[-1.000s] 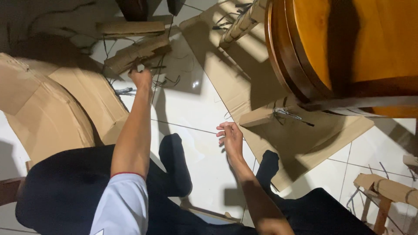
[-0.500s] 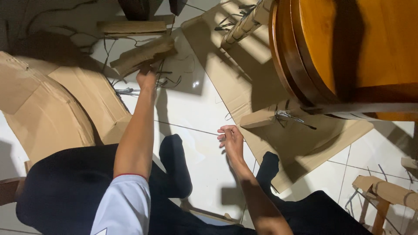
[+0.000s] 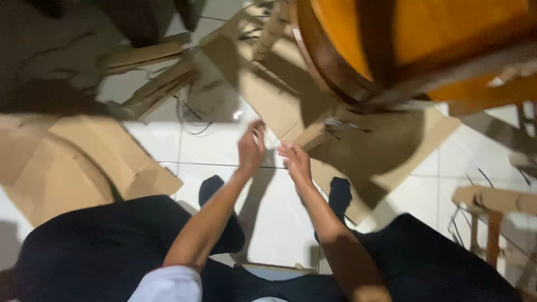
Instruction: Wrapping chair legs with protective cardboard and securing them with wire ties
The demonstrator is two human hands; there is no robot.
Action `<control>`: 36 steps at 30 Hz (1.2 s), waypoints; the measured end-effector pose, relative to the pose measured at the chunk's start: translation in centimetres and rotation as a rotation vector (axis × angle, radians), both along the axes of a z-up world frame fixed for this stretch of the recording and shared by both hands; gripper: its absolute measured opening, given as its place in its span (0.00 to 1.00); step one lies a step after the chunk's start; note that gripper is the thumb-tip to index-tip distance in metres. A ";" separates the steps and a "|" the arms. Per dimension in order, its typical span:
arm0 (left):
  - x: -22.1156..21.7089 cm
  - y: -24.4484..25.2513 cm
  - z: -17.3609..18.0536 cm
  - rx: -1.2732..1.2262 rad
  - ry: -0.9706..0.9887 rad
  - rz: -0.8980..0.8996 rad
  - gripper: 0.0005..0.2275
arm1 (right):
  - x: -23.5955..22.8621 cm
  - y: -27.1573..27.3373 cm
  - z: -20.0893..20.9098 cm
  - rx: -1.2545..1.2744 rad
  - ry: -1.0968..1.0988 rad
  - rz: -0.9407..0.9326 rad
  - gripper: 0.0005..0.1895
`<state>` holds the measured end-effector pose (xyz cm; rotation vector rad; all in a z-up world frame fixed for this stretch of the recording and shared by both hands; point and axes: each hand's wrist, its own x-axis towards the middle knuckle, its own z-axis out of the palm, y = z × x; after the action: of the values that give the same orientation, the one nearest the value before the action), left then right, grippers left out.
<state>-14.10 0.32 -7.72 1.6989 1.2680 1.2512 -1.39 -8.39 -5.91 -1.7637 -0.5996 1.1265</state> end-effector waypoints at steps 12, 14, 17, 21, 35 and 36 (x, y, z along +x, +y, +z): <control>3.0 -9.3 -4.5 -0.045 0.511 -0.740 0.07 | 8.0 -5.6 -5.1 -0.064 0.158 -0.329 0.14; 3.1 -8.5 -2.6 -0.093 0.523 -0.729 0.08 | 12.0 -10.1 -14.7 -0.160 0.245 -0.439 0.12; 4.3 -7.0 1.0 -0.254 0.336 -0.558 0.05 | 19.4 -11.1 -27.5 -0.377 0.051 -0.893 0.28; 7.6 -4.1 1.4 -0.243 0.241 -0.514 0.17 | 19.4 -8.5 -18.2 -0.406 -0.069 -0.659 0.24; 12.2 0.2 0.4 -0.203 0.214 -0.608 0.25 | 14.4 -0.9 -3.1 -0.242 -0.164 0.055 0.23; 12.1 0.0 1.0 -0.184 0.248 -0.595 0.24 | 14.3 -1.2 -3.5 -0.150 -0.169 0.065 0.21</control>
<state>-1.96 0.33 -6.70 1.9357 0.8695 0.5727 12.90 -9.58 -9.43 -1.9955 -0.6929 1.0974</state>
